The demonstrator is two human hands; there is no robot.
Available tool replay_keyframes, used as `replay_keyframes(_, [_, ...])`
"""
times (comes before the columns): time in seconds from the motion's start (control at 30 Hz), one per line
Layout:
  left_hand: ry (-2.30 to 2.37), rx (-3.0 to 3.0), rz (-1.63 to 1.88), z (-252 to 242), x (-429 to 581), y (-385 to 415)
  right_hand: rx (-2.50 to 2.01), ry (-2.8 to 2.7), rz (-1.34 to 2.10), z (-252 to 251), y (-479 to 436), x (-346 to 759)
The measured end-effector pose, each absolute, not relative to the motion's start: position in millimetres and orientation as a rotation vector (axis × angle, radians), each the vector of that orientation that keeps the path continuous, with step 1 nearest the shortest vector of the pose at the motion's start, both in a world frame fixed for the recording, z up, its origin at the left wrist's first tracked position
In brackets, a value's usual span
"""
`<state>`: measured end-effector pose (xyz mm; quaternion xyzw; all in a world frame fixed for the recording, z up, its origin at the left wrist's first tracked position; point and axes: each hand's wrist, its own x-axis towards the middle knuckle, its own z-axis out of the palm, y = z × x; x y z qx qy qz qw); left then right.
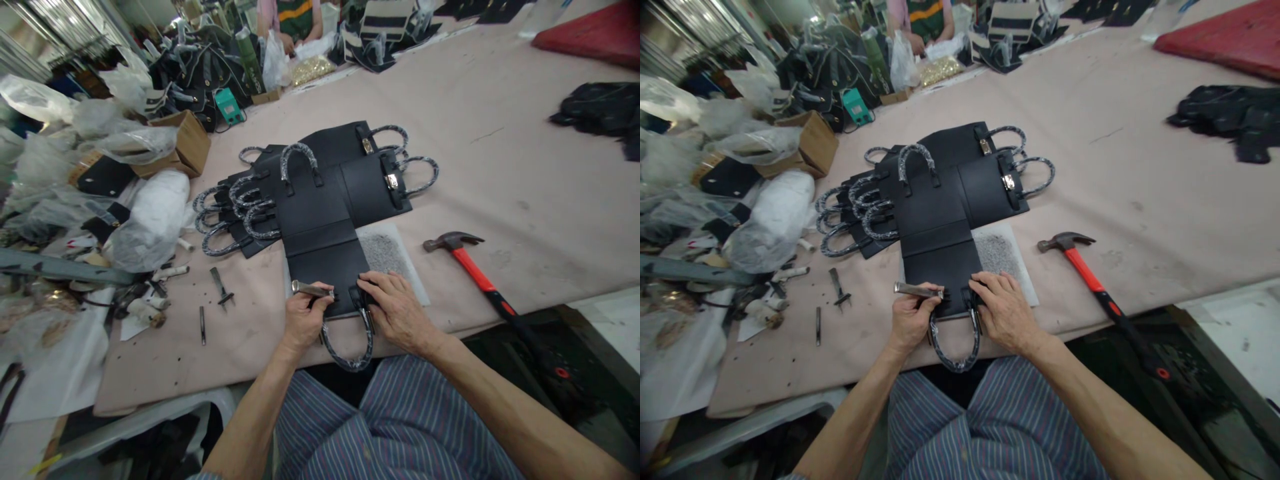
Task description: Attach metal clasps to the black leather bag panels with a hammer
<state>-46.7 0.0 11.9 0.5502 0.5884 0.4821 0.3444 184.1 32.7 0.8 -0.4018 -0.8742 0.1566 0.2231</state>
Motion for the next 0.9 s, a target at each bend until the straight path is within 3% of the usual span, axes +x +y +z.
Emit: replay_keyframes(0.9, [1.565,1.75,1.136,10.9,-38.2,4.3,-1.115,-2.394,0.422,-2.9,32.2,184.8])
